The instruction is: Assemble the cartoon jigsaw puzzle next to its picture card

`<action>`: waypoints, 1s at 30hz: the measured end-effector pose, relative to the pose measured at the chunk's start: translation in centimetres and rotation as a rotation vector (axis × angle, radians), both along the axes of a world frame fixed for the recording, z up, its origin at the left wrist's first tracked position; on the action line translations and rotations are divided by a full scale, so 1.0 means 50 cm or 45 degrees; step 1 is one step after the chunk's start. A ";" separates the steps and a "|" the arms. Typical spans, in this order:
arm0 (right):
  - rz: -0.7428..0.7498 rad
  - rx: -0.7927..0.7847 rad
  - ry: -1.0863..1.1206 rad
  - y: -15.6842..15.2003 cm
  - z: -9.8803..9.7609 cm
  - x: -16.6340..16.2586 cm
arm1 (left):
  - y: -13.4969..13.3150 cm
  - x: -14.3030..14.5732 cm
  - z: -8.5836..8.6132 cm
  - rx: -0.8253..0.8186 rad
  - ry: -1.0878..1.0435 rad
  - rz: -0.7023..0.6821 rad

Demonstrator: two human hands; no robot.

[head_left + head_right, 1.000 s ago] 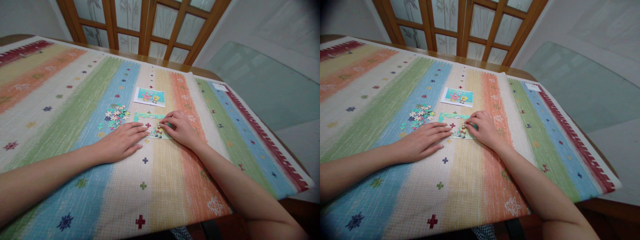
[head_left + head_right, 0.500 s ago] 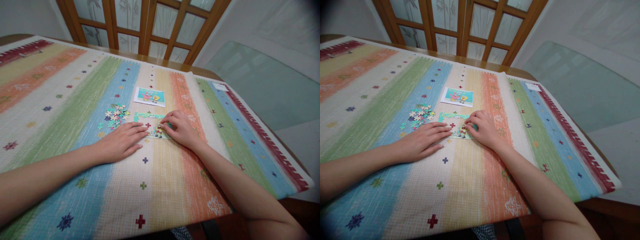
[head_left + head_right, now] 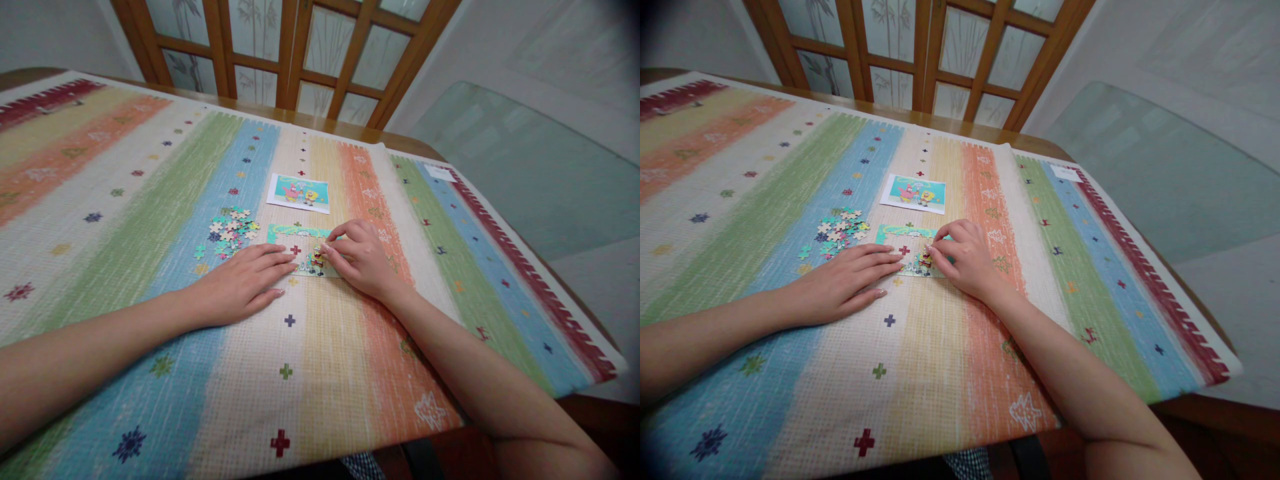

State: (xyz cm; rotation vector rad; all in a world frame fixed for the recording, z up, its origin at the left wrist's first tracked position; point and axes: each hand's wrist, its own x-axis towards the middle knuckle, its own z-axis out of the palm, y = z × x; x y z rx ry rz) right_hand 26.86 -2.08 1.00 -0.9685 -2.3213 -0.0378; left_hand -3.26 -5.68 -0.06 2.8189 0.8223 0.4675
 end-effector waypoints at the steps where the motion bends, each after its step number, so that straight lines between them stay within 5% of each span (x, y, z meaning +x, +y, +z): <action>1: -0.008 0.010 0.019 0.000 0.000 0.000 | 0.000 0.000 0.000 0.001 0.001 0.000; 21: 0.026 -0.037 0.039 0.004 -0.007 -0.006 | -0.004 0.003 -0.004 0.087 0.098 -0.013; 30: -0.105 -0.076 0.148 0.005 -0.007 -0.009 | -0.004 0.005 0.003 0.031 0.138 0.012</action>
